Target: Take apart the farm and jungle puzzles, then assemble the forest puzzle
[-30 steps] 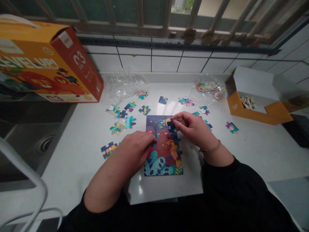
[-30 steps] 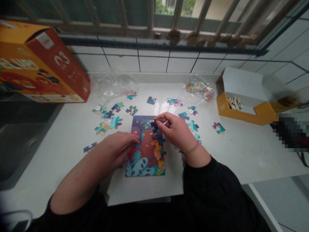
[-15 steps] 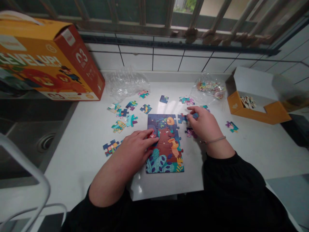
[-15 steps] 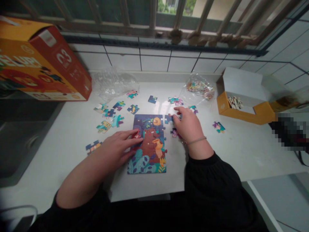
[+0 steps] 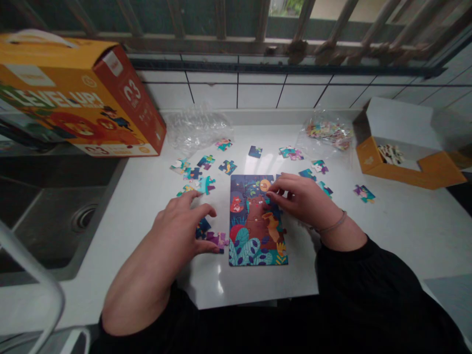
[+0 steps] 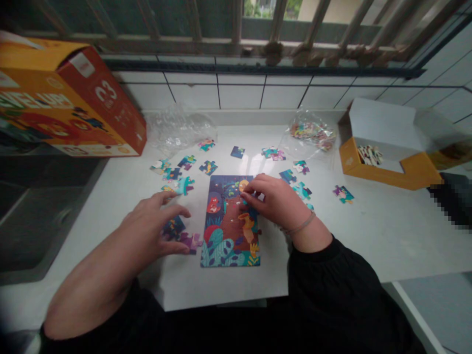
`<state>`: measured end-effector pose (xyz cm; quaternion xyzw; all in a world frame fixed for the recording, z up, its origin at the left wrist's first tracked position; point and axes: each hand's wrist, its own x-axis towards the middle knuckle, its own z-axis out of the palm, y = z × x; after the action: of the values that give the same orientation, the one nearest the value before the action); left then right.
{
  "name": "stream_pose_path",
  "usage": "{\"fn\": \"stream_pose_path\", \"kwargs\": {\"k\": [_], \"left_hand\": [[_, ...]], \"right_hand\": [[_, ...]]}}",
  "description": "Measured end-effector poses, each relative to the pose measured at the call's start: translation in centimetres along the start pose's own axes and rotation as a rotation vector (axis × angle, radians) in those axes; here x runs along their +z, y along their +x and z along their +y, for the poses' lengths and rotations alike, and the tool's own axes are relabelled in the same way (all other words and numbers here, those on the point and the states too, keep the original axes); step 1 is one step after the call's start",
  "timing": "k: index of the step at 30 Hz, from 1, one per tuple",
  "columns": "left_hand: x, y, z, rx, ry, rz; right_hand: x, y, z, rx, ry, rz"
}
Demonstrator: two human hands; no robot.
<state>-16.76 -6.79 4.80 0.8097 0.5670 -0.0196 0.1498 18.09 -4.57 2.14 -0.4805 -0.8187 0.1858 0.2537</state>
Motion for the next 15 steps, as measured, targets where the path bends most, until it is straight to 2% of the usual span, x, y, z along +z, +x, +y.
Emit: {"fn": "stream_pose_path", "kwargs": {"k": [3,5,9,15], "left_hand": [[0.3,-0.1,1.9,0.018,0.018,-0.08],[0.6,-0.2,2.5,0.003,0.035,-0.094],[0.9,-0.1,2.2,-0.009,0.062,-0.042],[0.5,0.6,2.0,0.018,-0.012,-0.066]], "right_hand": [[0.1,0.0,-0.7,-0.143,0.028,-0.076],[0.3,-0.1,-1.0,-0.185,0.033,-0.149],[1.1,-0.8,-0.9,-0.168,0.007,-0.268],[1.6,-1.1,-0.4,-0.145,0.004,-0.319]]}}
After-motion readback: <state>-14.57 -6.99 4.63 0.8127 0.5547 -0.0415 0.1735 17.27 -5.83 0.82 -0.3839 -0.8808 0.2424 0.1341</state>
